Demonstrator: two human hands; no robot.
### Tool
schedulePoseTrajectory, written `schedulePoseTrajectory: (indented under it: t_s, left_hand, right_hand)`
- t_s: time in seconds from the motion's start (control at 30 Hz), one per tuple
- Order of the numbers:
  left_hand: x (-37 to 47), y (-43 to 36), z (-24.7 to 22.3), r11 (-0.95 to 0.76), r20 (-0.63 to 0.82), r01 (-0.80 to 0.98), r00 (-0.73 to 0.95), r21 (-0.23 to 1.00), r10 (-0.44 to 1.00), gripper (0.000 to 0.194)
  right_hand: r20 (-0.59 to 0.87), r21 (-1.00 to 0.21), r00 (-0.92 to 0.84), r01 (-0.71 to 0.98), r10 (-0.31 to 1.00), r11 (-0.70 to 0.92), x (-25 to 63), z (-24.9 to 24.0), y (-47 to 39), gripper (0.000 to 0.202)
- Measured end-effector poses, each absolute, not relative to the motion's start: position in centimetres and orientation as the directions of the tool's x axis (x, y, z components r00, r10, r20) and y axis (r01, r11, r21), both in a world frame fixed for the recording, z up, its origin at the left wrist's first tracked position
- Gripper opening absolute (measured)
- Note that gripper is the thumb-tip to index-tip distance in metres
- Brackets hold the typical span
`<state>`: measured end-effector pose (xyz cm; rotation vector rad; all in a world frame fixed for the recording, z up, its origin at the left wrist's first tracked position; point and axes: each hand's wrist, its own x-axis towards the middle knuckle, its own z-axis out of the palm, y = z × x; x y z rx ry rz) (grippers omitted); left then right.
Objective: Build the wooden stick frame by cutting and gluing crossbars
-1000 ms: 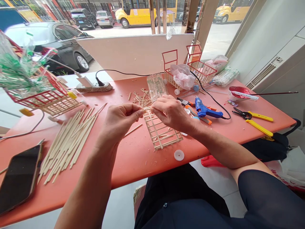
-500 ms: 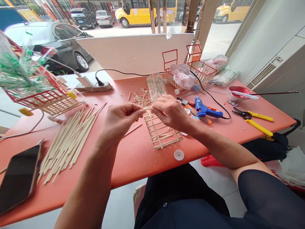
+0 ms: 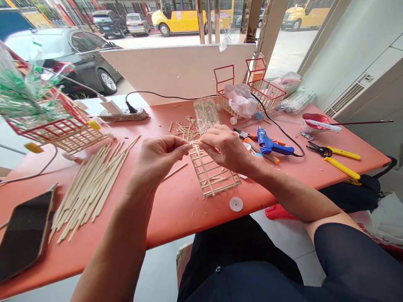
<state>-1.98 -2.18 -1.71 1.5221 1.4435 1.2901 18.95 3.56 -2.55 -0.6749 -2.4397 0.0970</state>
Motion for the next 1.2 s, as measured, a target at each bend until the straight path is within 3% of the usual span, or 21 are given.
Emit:
schedulePoseTrajectory:
  t_s: [1.2]
  left_hand:
    - [-1.99,-2.35,-1.5,-0.182,0.22,0.308,-0.092,0.934,0.971,0.011]
  right_hand:
    - [0.529,-0.201,-0.695,0.454,0.486,0.868,18.98,-2.43,3.49,0.032]
